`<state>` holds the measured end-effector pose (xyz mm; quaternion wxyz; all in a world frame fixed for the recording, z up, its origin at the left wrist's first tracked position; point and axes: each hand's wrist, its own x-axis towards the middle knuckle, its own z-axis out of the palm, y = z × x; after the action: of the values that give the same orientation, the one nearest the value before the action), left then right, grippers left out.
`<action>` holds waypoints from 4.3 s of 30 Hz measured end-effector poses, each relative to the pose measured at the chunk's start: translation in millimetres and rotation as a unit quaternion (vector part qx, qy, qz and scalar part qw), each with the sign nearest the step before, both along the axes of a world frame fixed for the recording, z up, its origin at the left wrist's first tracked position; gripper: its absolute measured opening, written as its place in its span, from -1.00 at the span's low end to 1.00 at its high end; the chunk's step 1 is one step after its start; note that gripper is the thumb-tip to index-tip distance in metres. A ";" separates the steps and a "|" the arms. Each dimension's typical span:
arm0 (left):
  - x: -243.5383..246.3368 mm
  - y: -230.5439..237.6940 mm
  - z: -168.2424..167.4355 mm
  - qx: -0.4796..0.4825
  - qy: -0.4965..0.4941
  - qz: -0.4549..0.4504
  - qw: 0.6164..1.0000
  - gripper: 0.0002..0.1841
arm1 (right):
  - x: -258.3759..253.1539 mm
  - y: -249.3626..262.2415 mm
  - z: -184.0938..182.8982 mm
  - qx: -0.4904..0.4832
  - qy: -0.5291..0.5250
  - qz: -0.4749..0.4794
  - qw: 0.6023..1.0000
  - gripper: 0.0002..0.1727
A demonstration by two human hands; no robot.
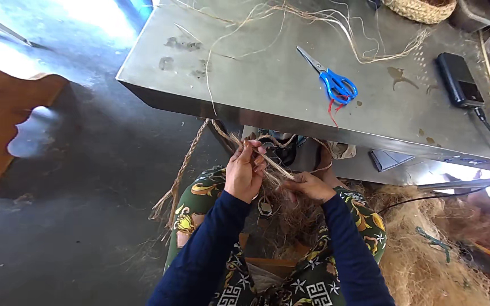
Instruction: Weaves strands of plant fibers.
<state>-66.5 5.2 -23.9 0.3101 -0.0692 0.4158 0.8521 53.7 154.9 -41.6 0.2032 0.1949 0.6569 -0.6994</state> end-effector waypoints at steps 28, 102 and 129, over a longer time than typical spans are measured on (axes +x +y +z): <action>-3.7 -12.1 11.3 -0.109 0.186 0.063 0.974 -0.64 | 46.3 54.7 -21.9 -0.023 0.136 -0.236 0.962 -0.71; -0.3 -208.1 147.9 0.206 0.146 0.074 0.965 -0.60 | 270.6 57.2 327.1 0.625 0.197 -0.230 0.720 -0.87; 29.9 -399.4 -20.0 -0.128 0.081 -0.051 0.987 -0.56 | 271.8 -14.3 64.9 0.374 -0.183 -0.116 0.902 -0.73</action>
<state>-36.6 -394.3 -43.9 0.3071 -0.0174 0.5481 0.7778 325.5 140.7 23.3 0.1490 0.4560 0.7942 -0.3730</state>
